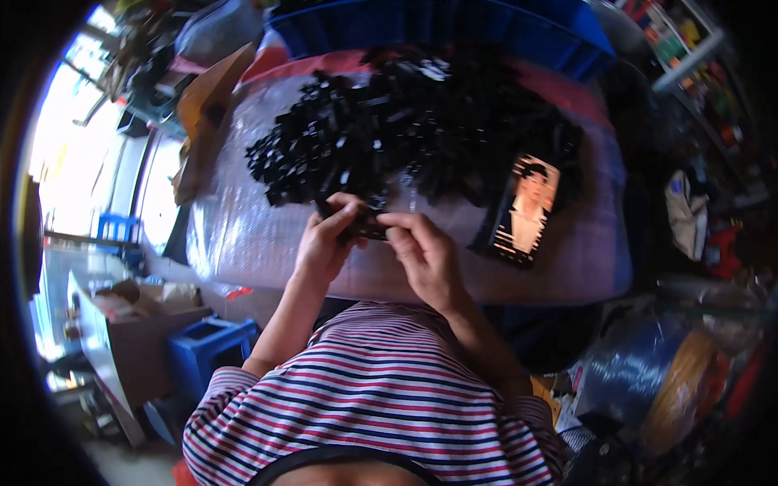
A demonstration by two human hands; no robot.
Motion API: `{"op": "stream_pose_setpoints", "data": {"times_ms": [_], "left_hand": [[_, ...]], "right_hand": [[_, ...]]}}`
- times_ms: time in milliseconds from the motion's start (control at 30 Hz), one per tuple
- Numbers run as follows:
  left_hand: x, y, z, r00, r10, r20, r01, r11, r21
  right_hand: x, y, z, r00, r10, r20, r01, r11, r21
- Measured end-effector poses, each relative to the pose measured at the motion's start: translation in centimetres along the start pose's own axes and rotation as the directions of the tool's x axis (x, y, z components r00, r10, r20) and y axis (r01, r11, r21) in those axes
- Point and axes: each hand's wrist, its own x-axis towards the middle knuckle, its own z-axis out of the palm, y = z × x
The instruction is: Assembling small black plastic components by hand at a workstation.
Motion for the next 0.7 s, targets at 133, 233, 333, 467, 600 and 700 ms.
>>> {"op": "stream_pose_setpoints", "data": {"times_ms": [133,233,333,467,600,700], "left_hand": [[-0.3,-0.1,0.4,0.999,-0.036,-0.008,0.035,0.999,-0.014],[-0.6,-0.1,0.6,0.996,-0.048,-0.077,0.048,0.999,-0.01],[-0.7,0.0,0.8,0.994,-0.016,-0.111,0.012,0.999,-0.032],[-0.8,-0.2,0.6,0.996,0.042,-0.084,-0.043,0.999,-0.004],[-1.1,-0.3,1.1,0.987,0.14,-0.077,-0.135,0.989,0.06],[-1.4,-0.3,1.2,0.978,0.188,-0.095,-0.169,0.97,0.176]], "right_hand": [[0.2,0.5,0.5,0.931,-0.358,-0.067,0.31,0.877,-0.368],[-0.2,1.0,0.8,0.972,-0.232,0.032,0.232,0.933,-0.274],[-0.4,-0.1,0.7,0.992,-0.121,-0.032,0.108,0.956,-0.272],[0.1,0.1,0.9,0.983,-0.185,-0.02,0.172,0.945,-0.278],[0.1,0.2,0.9,0.987,-0.162,0.006,0.158,0.95,-0.268],[0.1,0.2,0.8,0.993,-0.121,0.014,0.12,0.954,-0.276]]}}
